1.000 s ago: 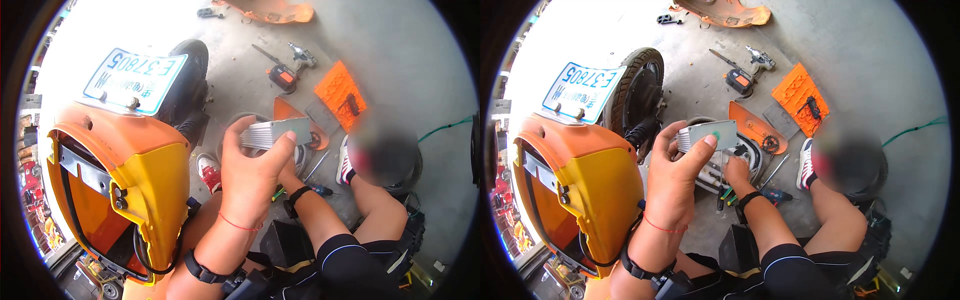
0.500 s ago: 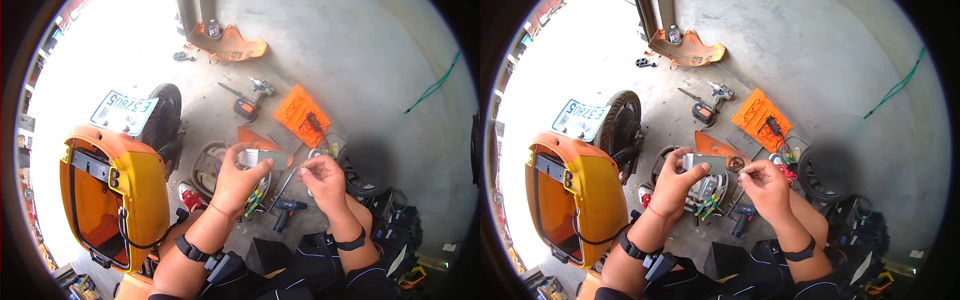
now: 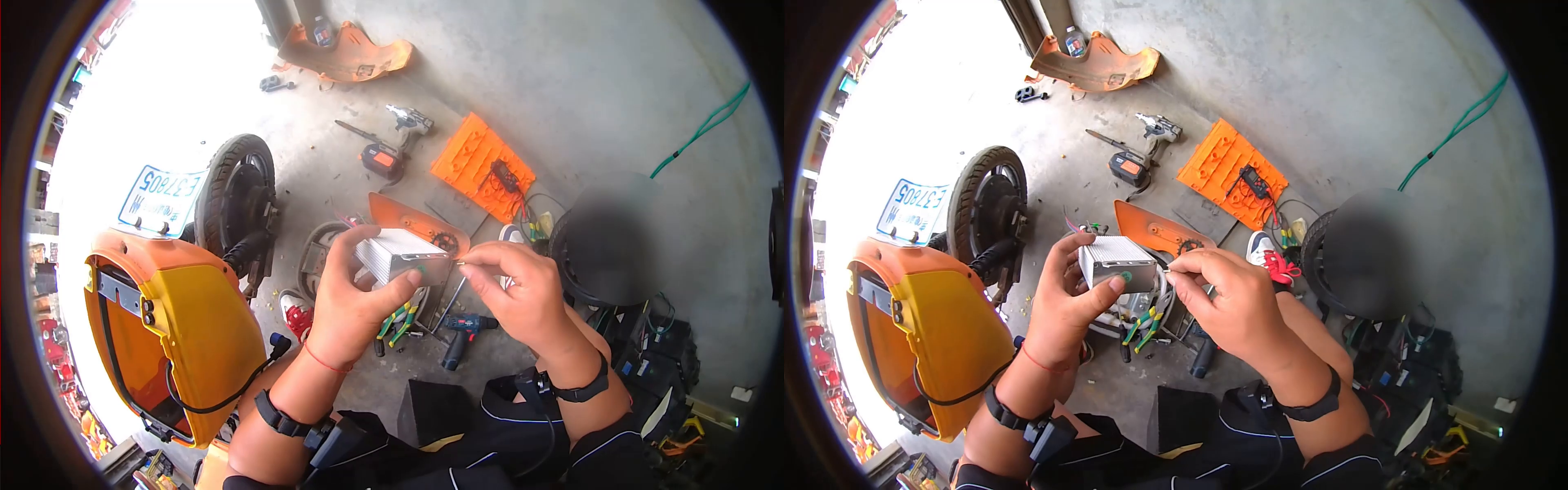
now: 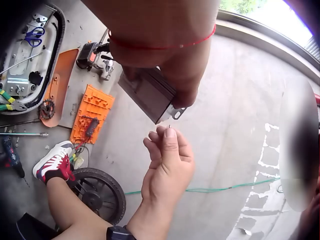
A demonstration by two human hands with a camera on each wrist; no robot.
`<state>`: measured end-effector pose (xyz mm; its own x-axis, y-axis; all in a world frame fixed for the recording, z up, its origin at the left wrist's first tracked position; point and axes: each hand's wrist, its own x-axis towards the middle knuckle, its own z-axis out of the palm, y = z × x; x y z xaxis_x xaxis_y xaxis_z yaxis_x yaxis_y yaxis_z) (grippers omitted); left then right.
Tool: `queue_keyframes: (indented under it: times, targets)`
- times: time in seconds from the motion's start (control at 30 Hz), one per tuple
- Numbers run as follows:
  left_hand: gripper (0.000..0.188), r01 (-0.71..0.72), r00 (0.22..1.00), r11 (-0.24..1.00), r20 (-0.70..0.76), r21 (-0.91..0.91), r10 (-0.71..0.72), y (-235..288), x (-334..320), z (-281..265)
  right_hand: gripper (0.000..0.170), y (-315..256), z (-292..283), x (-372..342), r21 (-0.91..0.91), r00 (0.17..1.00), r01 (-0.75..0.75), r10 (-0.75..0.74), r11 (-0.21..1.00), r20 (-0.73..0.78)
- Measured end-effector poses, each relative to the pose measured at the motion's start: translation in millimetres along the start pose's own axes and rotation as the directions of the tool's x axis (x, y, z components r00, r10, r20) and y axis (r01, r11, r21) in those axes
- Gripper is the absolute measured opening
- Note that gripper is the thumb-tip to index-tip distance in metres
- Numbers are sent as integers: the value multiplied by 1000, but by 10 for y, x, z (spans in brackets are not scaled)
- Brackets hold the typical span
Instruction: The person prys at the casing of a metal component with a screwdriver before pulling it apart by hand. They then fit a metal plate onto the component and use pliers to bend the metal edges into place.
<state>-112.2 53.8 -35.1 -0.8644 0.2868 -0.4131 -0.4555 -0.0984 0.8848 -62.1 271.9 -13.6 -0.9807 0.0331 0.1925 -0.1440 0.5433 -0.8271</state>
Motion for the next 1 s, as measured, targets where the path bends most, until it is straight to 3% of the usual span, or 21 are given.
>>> queue_keyframes:
  times: [0.1, 0.43, 0.7, 0.93, 1.0]
  targets:
    - [76, -47, 999, 999, 2, 6, 47, -21, 49, 20, 11, 38, 19, 6, -9, 1000, 20, -20, 1000, -20]
    - [80, 0, 1000, 1000, 1, 27, 0, -56, 54, 19, 11, 92, 95, 45, -36, 999, 31, -32, 999, -30]
    - [77, -116, 986, 933, -75, 342, 150, -130, 58, -19, 13, 66, 146, 74, -105, 1000, 27, -29, 994, -11]
    - [75, -221, 955, 890, -98, 399, 281, -171, 65, -16, 14, 98, 218, 68, -184, 997, 74, -75, 980, -1]
    - [81, -238, 952, 777, -18, 583, 305, -182, 74, -63, 14, 97, 228, 70, -208, 996, 93, -94, 974, 6]
